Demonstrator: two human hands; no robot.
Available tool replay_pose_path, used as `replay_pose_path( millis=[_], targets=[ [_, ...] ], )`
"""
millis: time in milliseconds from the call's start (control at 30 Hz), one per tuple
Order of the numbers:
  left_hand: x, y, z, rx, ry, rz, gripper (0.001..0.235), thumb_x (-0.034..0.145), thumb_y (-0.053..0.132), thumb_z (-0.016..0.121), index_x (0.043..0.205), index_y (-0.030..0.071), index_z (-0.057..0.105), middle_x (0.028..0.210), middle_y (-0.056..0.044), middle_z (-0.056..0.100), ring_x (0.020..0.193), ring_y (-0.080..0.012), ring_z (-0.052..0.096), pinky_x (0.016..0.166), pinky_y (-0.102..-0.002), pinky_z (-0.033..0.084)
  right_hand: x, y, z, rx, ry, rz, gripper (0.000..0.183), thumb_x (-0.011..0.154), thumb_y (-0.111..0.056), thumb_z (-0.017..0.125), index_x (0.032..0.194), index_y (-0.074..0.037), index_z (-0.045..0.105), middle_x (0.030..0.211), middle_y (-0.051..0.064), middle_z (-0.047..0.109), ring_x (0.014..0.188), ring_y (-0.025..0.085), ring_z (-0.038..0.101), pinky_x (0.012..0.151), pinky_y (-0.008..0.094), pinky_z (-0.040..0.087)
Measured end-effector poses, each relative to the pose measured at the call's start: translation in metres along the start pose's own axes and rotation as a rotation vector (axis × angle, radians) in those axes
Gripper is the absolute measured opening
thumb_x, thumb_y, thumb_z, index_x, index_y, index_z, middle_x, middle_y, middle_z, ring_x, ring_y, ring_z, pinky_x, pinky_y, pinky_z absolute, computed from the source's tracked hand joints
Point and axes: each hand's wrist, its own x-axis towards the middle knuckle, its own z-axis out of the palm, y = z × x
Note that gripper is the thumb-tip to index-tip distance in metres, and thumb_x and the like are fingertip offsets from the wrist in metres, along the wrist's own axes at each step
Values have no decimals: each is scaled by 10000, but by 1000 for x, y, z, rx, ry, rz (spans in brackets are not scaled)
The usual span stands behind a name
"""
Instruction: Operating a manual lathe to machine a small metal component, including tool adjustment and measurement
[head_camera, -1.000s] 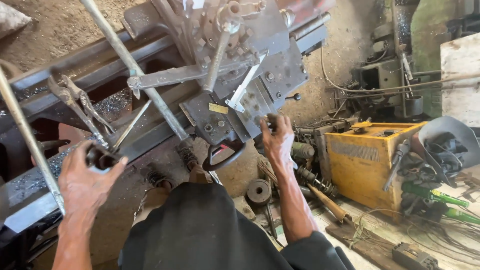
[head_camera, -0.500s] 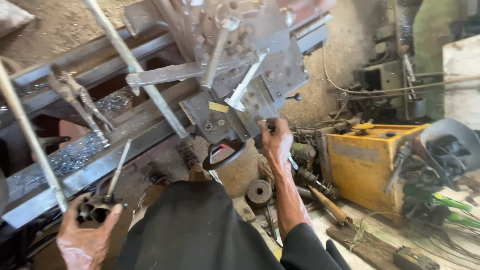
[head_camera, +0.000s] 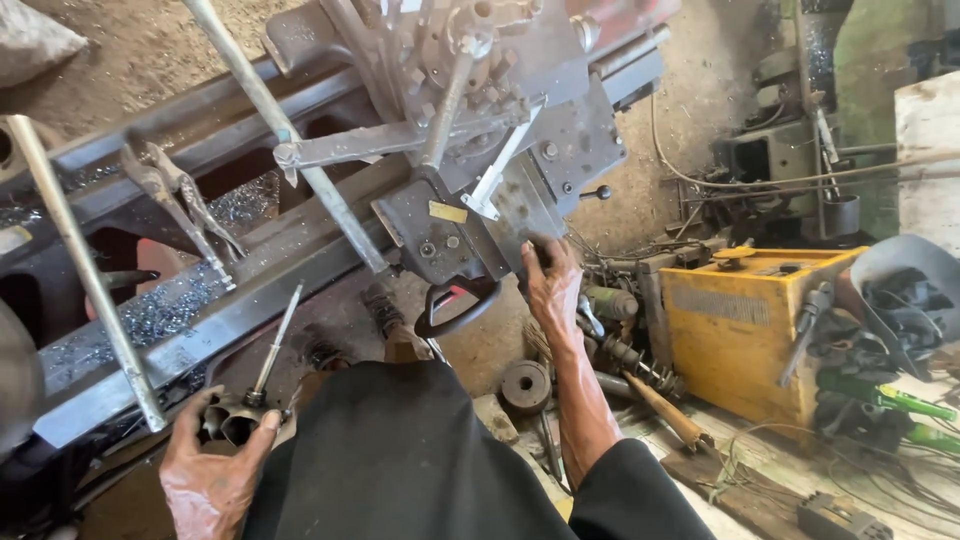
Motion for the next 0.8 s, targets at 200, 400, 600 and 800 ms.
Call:
replay_pose_path(
  millis=[200,400,600,800],
  targets=[
    [-3,-9,1,-19,6,182,666,808,307,844,1309,-89,654,1227,-288,704,1120,-391,695,994,-477,580,-13,0,7,6,40,17,150,932,-135,762,982,-62,640,852,93,739,697,214,713,598,330,615],
    [-5,-13,0,14,-10,77,716,773,358,856,1342,-32,665,1282,-269,697,1182,-392,670,1015,-490,544,-18,14,8,-152,69,2,266,883,-241,808,1026,-94,638,989,117,647,800,224,603,637,376,524],
    [-10,-10,-3,5,-5,90,672,787,300,868,1330,-40,666,1273,-257,698,1168,-385,672,1034,-477,540,-24,11,0,-325,2,-116,376,920,-352,748,1197,-99,716,1100,100,678,1007,294,537,854,448,465],
    [-9,0,-8,-121,-39,96,647,792,255,849,1332,-38,645,1237,-234,696,1159,-340,672,1063,-440,539,-21,18,5,-335,75,-101,281,1021,-357,624,1110,-114,735,1006,82,729,882,208,559,786,377,417]
  ],
)
